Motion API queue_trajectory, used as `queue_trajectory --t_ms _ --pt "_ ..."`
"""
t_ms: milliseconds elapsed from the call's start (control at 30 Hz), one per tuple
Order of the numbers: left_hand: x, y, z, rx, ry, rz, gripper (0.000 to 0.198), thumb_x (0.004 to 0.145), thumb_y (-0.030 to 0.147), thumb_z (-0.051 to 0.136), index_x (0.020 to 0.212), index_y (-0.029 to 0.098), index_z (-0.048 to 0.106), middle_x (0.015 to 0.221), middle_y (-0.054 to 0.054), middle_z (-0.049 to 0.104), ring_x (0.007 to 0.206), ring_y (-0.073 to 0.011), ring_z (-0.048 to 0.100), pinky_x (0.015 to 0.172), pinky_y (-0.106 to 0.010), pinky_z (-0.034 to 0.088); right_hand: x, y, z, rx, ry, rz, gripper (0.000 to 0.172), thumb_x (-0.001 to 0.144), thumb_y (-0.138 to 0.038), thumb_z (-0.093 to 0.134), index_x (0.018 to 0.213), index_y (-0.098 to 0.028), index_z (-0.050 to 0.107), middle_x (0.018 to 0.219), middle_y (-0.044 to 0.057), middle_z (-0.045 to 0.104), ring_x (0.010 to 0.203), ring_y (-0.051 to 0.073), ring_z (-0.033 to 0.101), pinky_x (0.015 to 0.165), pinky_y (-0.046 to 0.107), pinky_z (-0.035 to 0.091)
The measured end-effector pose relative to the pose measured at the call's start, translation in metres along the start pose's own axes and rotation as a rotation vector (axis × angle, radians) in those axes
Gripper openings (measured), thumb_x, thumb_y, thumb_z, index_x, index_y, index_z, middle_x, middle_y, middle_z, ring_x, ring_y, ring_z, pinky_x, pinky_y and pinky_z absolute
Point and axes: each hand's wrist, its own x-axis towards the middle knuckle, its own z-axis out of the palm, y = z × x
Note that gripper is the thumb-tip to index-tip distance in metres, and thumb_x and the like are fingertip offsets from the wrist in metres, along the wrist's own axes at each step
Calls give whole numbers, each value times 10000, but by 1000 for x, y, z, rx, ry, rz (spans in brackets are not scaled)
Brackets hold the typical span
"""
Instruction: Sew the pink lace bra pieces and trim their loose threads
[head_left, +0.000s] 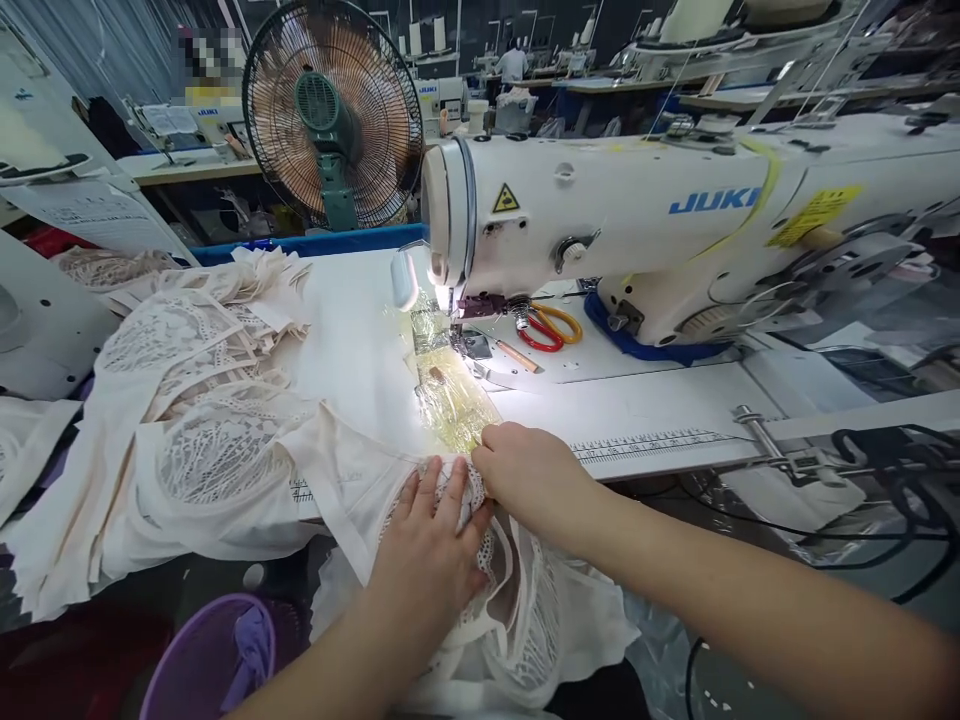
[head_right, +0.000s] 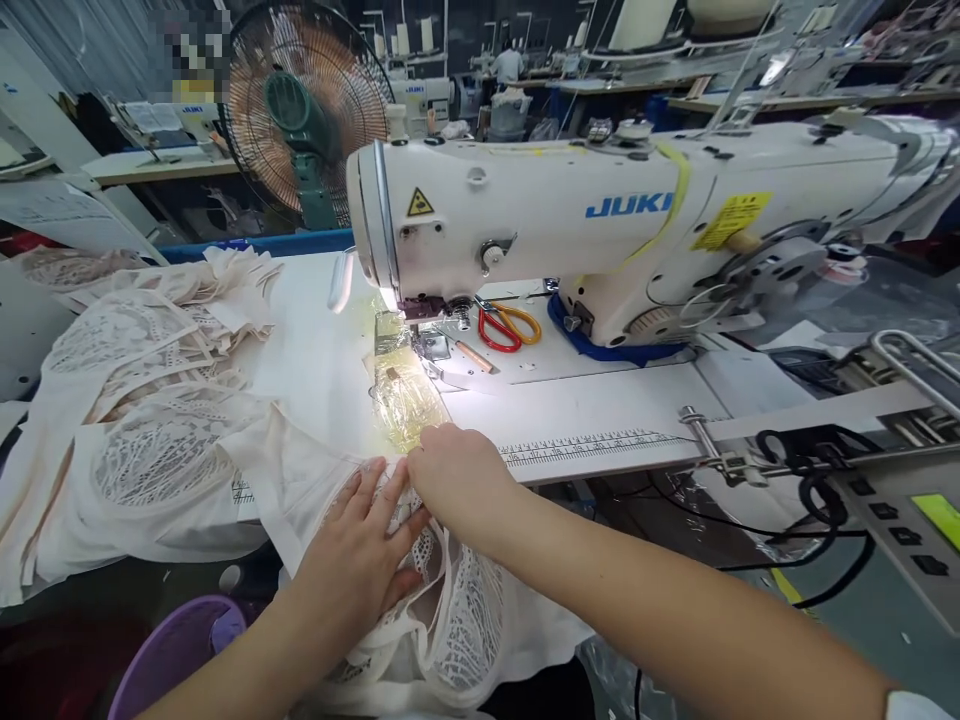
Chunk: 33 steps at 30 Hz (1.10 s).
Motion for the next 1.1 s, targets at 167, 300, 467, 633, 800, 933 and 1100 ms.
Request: queue_trajectory --t_ms 167,300,467,633,800,933,1100 --pt "-5 -7 1 -25 40 50 553 784 478 624 1276 246 518 1478 -115 279 1332 -403 248 1039 -561 305 5 0 3 -26 51 17 142 773 -91 521 727 -178 625 761 56 615 730 178 580 511 259 300" --pt "-8 -13 1 -34 47 89 514 802 461 607 1260 239 532 1485 -67 281 1333 -378 265 1051 -534 301 8 9 5 -39 118 56 159 787 -124 492 698 -191 607 742 38 602 720 168 555 506 271 272" --pt "-8 -18 4 -27 71 129 488 856 416 536 1304 229 483 1460 -58 343 1330 -346 285 1058 -497 292 11 26 0 -53 202 178 160 808 -158 466 688 -179 570 757 44 572 747 181 523 511 276 237" --pt "-7 -18 3 -25 85 169 472 887 357 480 1338 224 434 1450 -59 362 1333 -323 281 1067 -470 274 10 32 -3 -25 208 234 161 797 -133 455 682 -170 561 745 44 556 716 177 504 504 267 216" --pt "-7 -15 3 -41 49 130 604 813 490 573 1348 260 412 1464 -52 338 1331 -362 266 1054 -521 272 5 26 -5 99 121 147 168 822 -167 483 700 -185 597 734 2 584 658 126 523 514 233 281" --pt "-4 -11 5 -38 69 90 685 794 487 599 1388 259 343 1434 -73 384 1317 -380 282 1040 -541 281 -3 25 -7 168 79 142 175 859 -271 504 758 -188 621 782 8 609 682 127 554 544 223 330" --pt "3 -3 1 -15 112 29 672 792 412 631 1380 235 360 1311 -108 494 1253 -348 381 1025 -524 313 -16 20 -4 140 -1 161 121 823 -267 558 752 -184 610 778 17 605 699 154 558 536 237 317"
